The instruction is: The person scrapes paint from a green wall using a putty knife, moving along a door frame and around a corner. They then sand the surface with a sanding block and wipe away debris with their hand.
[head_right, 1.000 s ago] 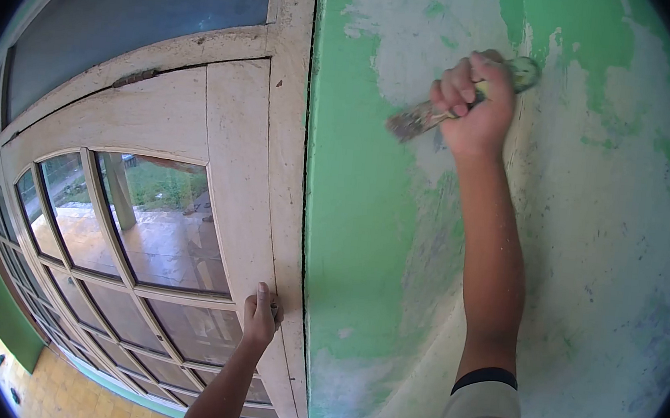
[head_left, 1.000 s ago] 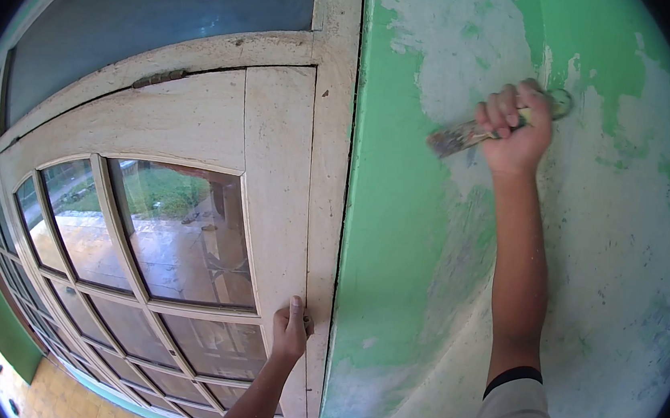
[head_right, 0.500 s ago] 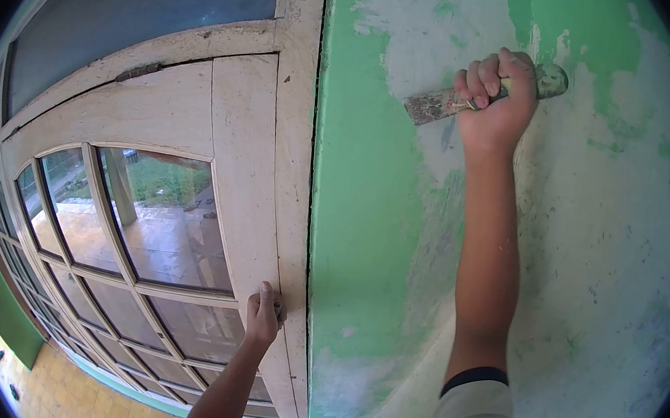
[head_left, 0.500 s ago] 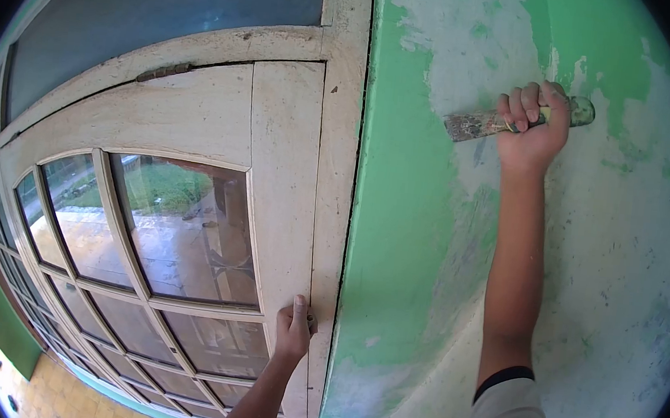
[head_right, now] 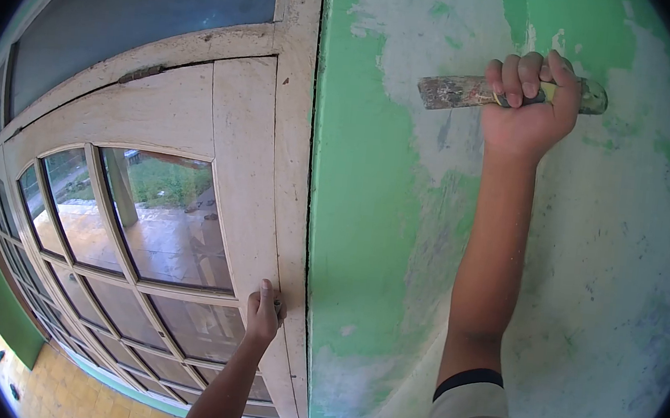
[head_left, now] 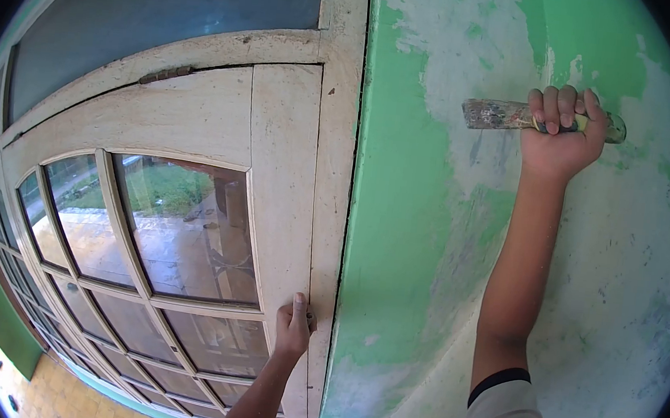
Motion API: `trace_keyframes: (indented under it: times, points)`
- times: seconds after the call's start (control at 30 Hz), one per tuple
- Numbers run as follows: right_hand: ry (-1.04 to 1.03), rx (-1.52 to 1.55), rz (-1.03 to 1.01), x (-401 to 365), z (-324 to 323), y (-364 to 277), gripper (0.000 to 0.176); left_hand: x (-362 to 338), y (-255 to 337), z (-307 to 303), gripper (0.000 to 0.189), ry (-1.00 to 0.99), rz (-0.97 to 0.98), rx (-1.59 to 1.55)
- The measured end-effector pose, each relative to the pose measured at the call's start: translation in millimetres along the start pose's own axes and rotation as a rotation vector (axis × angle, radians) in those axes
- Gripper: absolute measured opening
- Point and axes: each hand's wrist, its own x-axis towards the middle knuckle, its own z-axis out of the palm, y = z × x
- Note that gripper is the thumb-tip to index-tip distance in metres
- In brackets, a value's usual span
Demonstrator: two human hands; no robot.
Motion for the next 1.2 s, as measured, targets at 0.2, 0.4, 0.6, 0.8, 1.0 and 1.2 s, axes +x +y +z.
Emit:
trace_keyframes:
  times: [0.2, 0.4, 0.6, 0.8, 1.0, 1.2]
  points:
    - [0.106, -0.294, 0.077, -11, 20, 29, 0.019, -2, 3, 1, 0.063, 0.0, 0.003, -0.014]
    - [0.223, -0.181, 0.034, -14, 12, 34, 0.024, -1, 0, -1, 0.06, -0.014, -0.018, -0.046]
    - [0.24, -0.123, -0.019, -12, 1, 13, 0.024, 1, -2, -1, 0.065, -0.007, 0.026, 0.025]
    - [0.242, -0.267, 0.044, -14, 11, 25, 0.025, -2, 0, -1, 0.066, -0.011, 0.013, 0.029]
    - [0.318, -0.197, 0.006, -28, 4, 39, 0.021, -1, -2, -1, 0.066, -0.007, 0.015, 0.022]
    - [0.219, -0.049, -0.1, -29, -6, 4, 0.019, 0, -1, -2, 0.065, -0.008, 0.018, 0.036]
